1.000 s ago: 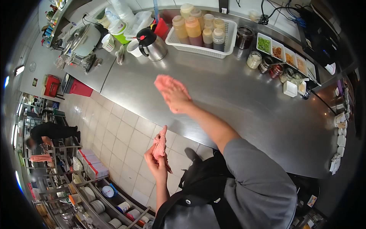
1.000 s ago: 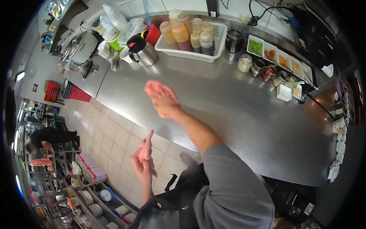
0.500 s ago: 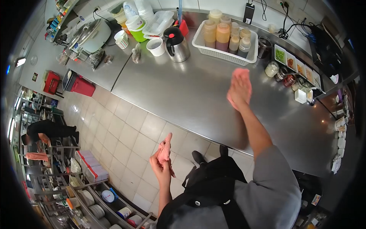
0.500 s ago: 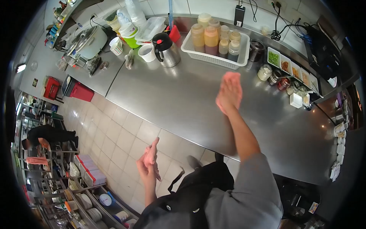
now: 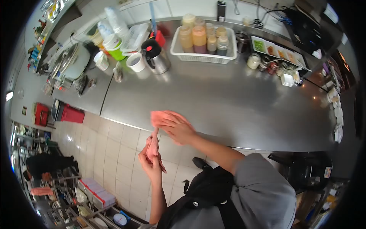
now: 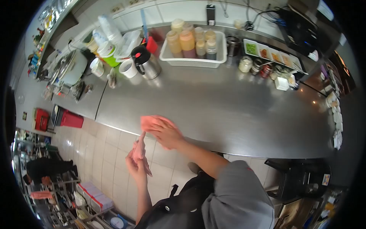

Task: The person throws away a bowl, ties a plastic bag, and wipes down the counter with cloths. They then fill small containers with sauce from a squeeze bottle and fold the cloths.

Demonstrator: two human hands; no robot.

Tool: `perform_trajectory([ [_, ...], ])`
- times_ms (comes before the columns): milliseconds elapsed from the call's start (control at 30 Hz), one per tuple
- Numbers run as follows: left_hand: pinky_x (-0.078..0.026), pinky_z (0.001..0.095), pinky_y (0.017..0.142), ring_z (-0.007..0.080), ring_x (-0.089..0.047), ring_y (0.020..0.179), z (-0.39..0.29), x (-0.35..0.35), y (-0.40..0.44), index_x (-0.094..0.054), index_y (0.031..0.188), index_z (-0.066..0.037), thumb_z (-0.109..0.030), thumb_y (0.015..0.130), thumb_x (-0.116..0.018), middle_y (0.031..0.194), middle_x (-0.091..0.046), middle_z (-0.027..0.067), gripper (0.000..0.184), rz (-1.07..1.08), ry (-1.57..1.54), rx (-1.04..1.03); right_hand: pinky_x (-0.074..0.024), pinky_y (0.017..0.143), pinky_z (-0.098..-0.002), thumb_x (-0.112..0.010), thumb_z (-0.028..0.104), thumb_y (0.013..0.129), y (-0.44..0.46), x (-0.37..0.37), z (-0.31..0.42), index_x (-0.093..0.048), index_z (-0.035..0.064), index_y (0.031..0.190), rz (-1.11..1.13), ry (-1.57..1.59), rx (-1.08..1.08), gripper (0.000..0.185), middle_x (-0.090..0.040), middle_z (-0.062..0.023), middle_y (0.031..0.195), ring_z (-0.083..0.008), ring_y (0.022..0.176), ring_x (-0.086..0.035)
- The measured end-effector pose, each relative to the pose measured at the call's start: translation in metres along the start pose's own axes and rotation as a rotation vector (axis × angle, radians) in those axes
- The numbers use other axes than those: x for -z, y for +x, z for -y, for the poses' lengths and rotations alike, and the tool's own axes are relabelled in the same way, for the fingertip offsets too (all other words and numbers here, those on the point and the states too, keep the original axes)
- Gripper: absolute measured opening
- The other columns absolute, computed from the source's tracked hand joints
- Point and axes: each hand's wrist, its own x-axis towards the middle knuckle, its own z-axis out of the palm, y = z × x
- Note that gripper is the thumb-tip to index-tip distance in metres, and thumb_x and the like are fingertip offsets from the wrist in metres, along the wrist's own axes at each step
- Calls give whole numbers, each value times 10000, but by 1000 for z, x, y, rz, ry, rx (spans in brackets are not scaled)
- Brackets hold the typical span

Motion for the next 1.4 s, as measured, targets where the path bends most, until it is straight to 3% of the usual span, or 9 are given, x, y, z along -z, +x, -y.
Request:
perform_trajectory([
  [100,-471,251,607,120,-526,732,-25,-46,30,-520,1207,51,55,818,-462,1079,-483,115,394,10,-115,-79,-166,1185,-425,-445,244,953,-93,71,-40,-487,194,1391,-122,-81,-236,442,-398,-3,1492,-229,1436,-243],
  [433,-443,337,871,237,-501,1037,-46,-161,63,-546,1210,6,-26,811,-570,1224,-433,156,401,237,43,-252,-259,1122,-434,-426,240,950,-442,206,-184,-430,72,1400,-392,-719,-1463,481,-418,-129,1442,-300,1318,-384],
  [500,-434,348,900,267,-496,1069,-34,-178,57,-551,1210,-1,-39,806,-588,1264,-408,177,407,344,185,-219,-286,1103,-438,-435,239,942,-446,193,-204,-434,37,1388,-387,-718,-1494,489,-432,-157,1422,-315,1289,-412],
  [567,-406,390,958,349,-459,1158,-3,-196,54,-551,1227,-25,-73,795,-620,1346,-343,226,440,219,496,-516,-312,1084,-442,-444,238,935,-414,164,-213,-439,3,1375,-349,-660,-1360,499,-447,-184,1401,-329,1261,-440],
  [833,-301,494,1100,420,-271,1386,11,-267,52,-462,1408,-174,-253,936,-529,1507,-273,232,483,377,591,-482,-187,1187,-383,-503,196,847,-220,161,-111,-397,147,1458,-238,-102,-317,622,-350,-42,1523,-205,1412,-293],
  [967,-320,482,1110,406,-269,1397,24,-286,43,-391,1457,-219,-326,978,-458,1518,-278,208,496,261,923,-516,-190,1181,-391,-460,240,892,-300,225,-196,-383,135,1463,-311,-266,-547,586,-349,-86,1517,-247,1413,-287],
  [1133,-331,462,1107,394,-270,1398,31,-301,38,-367,1468,-174,-320,1005,-406,1534,-260,191,487,221,1045,-498,-195,1173,-402,-406,294,949,-507,320,-304,-365,120,1470,-470,-655,-1237,551,-349,-140,1510,-299,1414,-280],
  [1267,-344,458,1099,400,-286,1388,19,-304,29,-369,1465,-170,-320,1005,-405,1517,-285,198,485,244,1004,-446,-198,1166,-410,-362,337,994,-640,352,-284,-352,107,1476,-522,-760,-1666,534,-349,-184,1504,-341,1414,-274],
  [1400,-382,468,1068,408,-342,1356,10,-315,-4,-421,1430,-151,-296,995,-432,1453,-379,214,458,310,969,-571,-251,1127,-473,-431,321,955,-677,320,-232,-339,159,1487,-507,-834,-1727,564,-370,-199,1484,-399,1380,-306],
])
